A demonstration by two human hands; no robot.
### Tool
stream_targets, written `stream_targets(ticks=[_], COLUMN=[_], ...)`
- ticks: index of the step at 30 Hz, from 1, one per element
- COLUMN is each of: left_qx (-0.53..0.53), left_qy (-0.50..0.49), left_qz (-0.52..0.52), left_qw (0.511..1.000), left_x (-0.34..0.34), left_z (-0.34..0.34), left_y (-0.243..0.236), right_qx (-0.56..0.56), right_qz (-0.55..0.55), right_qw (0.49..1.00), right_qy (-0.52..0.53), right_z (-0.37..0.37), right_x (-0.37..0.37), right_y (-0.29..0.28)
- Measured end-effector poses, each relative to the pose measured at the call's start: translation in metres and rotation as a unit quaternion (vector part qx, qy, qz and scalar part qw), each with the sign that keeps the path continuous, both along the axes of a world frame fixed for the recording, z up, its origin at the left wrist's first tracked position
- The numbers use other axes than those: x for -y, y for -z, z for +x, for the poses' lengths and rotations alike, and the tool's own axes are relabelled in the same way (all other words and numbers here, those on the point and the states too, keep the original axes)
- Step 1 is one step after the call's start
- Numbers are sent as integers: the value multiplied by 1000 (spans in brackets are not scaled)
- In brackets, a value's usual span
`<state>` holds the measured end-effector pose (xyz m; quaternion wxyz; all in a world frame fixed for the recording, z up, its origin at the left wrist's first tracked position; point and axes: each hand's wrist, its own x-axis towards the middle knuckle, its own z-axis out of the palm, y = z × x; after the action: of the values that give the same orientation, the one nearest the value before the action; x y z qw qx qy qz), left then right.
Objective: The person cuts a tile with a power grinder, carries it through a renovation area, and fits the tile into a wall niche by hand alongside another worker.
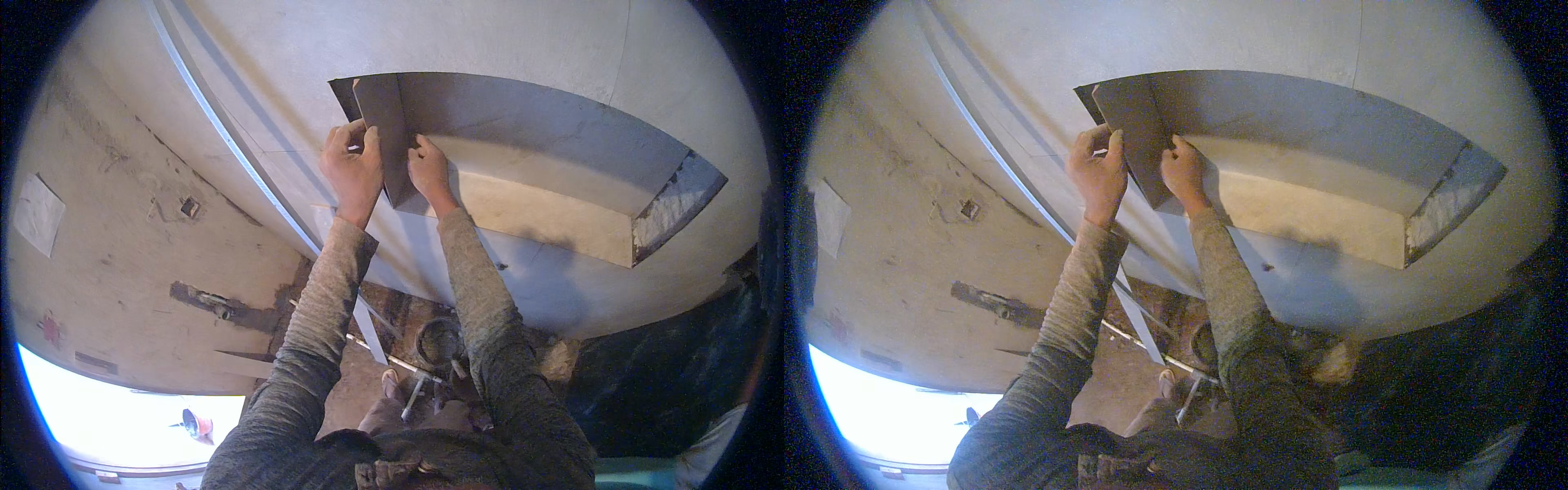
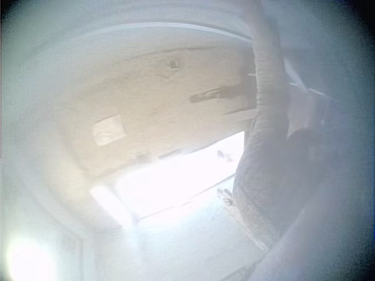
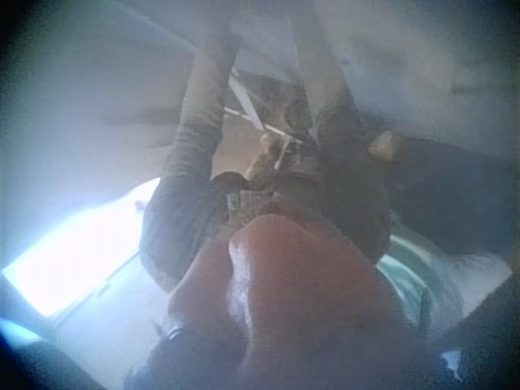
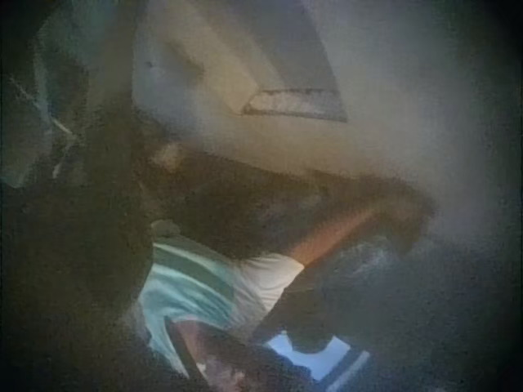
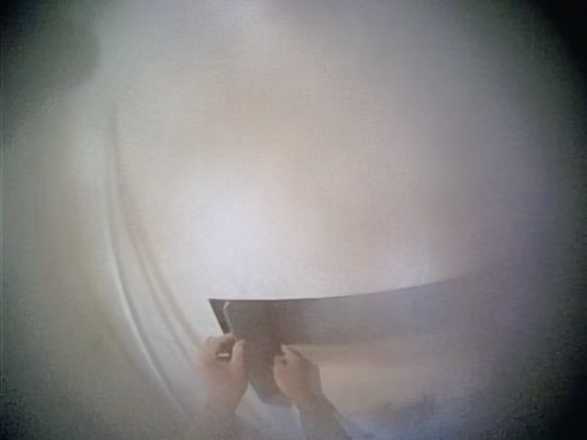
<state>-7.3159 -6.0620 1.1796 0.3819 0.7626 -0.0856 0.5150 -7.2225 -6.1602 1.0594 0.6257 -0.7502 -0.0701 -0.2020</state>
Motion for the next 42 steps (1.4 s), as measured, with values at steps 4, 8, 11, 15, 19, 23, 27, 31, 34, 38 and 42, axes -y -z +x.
stream_targets(ticks=[4, 8, 11, 15, 19, 23, 27, 31, 34, 38, 42], left_qx=[4, 2, -1, -5, -12, -7, -13, 4, 11, 12, 12], left_qy=[37, 30, 38, 60, 61, 74, 96, 119, 113, 90, 58], left_qz=[-39, -26, -24, -33, -22, 23, 43, 42, 31, 24, -9], left_qw=[999, 999, 999, 998, 998, 997, 994, 992, 993, 996, 998], left_x=[1, -7, -7, -5, -11, -4, -11, -8, -27, -56, -108], left_z=[-6, -20, -27, -31, -44, -55, -74, -100, -128, -188, -251], left_y=[-3, -4, -10, -14, -15, -16, -12, -22, -26, -36, -21], right_qx=[48, -64, -44, -16, -40, -49, -73, -44, 1, 26, -57], right_qz=[20, 16, 48, 73, 65, -31, -70, -10, 82, 33, 43], right_qw=[997, 997, 998, 996, 992, 997, 992, 994, 984, 988, 982], right_qy=[50, 27, -19, -48, -100, -57, -78, -97, -158, -146, -175], right_z=[10, -12, -15, -6, -28, -28, -53, -51, -86, -160, -215], right_x=[2, 5, 11, 23, 27, 42, 41, 55, 39, 31, 4], right_y=[7, -9, -9, 6, -3, 1, -8, 27, 19, -6, 18])
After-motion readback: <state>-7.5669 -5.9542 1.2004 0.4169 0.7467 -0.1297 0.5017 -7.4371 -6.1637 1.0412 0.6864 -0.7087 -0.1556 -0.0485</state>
